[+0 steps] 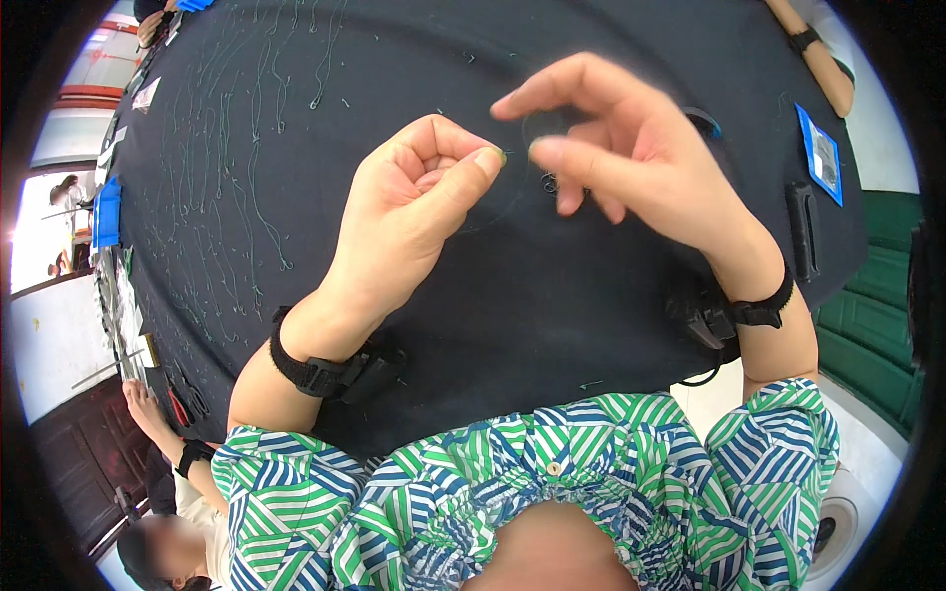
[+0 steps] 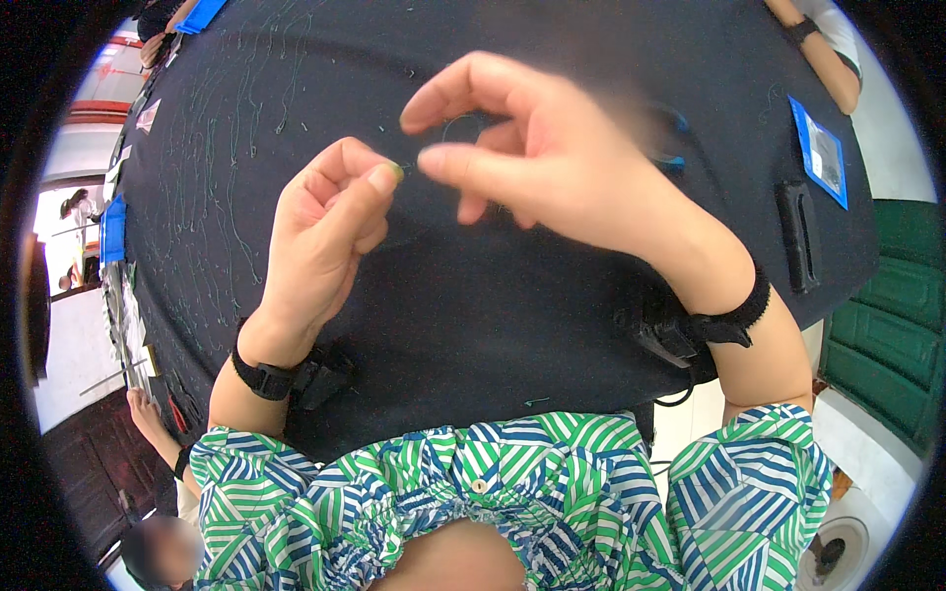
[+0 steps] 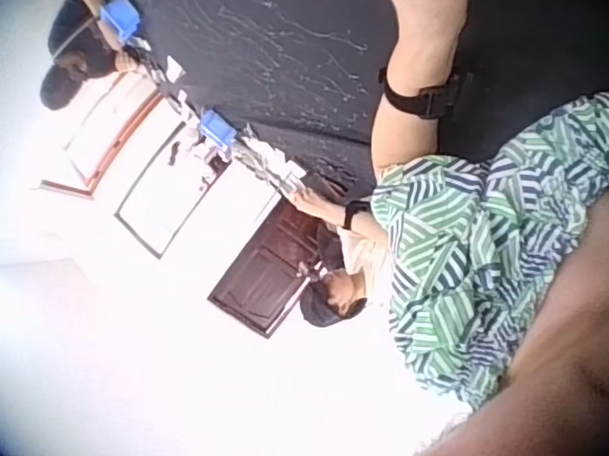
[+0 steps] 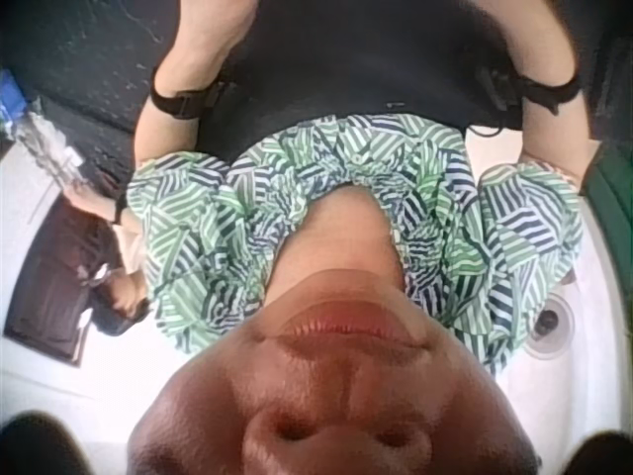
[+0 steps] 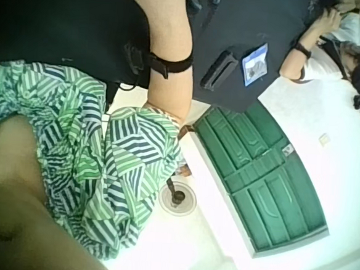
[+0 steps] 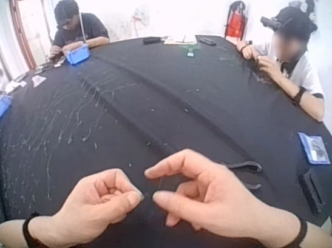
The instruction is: The person is tying fishing hooks to thin green line by hand and using small pliers to secure the knots on a black table surface.
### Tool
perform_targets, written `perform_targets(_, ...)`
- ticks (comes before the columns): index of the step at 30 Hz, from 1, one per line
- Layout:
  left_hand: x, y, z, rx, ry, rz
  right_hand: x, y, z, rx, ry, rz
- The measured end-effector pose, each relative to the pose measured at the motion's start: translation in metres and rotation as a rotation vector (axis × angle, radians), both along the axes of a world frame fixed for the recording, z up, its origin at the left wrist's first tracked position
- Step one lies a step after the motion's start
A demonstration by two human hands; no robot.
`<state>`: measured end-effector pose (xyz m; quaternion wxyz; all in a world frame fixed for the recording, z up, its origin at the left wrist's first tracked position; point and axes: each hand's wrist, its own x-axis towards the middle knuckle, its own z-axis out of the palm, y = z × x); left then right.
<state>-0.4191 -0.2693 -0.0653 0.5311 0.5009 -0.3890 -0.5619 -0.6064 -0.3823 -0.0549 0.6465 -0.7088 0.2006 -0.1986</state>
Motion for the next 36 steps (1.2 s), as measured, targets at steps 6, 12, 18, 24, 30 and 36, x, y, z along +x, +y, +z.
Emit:
perform_targets(6, 0.0, 0.0, -0.001, -0.01, -0.016, -0.005, 0.002, 0.001, -0.003, 0.231, 0.097, 0.105)
perform_targets(12, 0.001, 0.001, -0.001, -0.01, -0.026, -0.005, 0.0, -0.007, -0.01, 0.055, 0.063, 0.042)
perform_targets(18, -0.002, 0.003, 0.003, 0.0, -0.027, -0.06, 0.005, -0.005, -0.019, -0.025, -0.03, 0.0)
perform_targets(24, -0.008, 0.006, 0.004, -0.031, -0.058, -0.104, 0.008, 0.0, -0.016, 0.059, -0.071, 0.009)
perform_targets(30, -0.003, 0.003, 0.003, 0.019, 0.042, -0.089, 0.002, -0.006, -0.012, -0.094, -0.071, -0.067)
perform_targets(36, -0.004, 0.002, 0.002, 0.007, -0.033, -0.067, -0.001, -0.008, -0.006, -0.221, 0.04, -0.092)
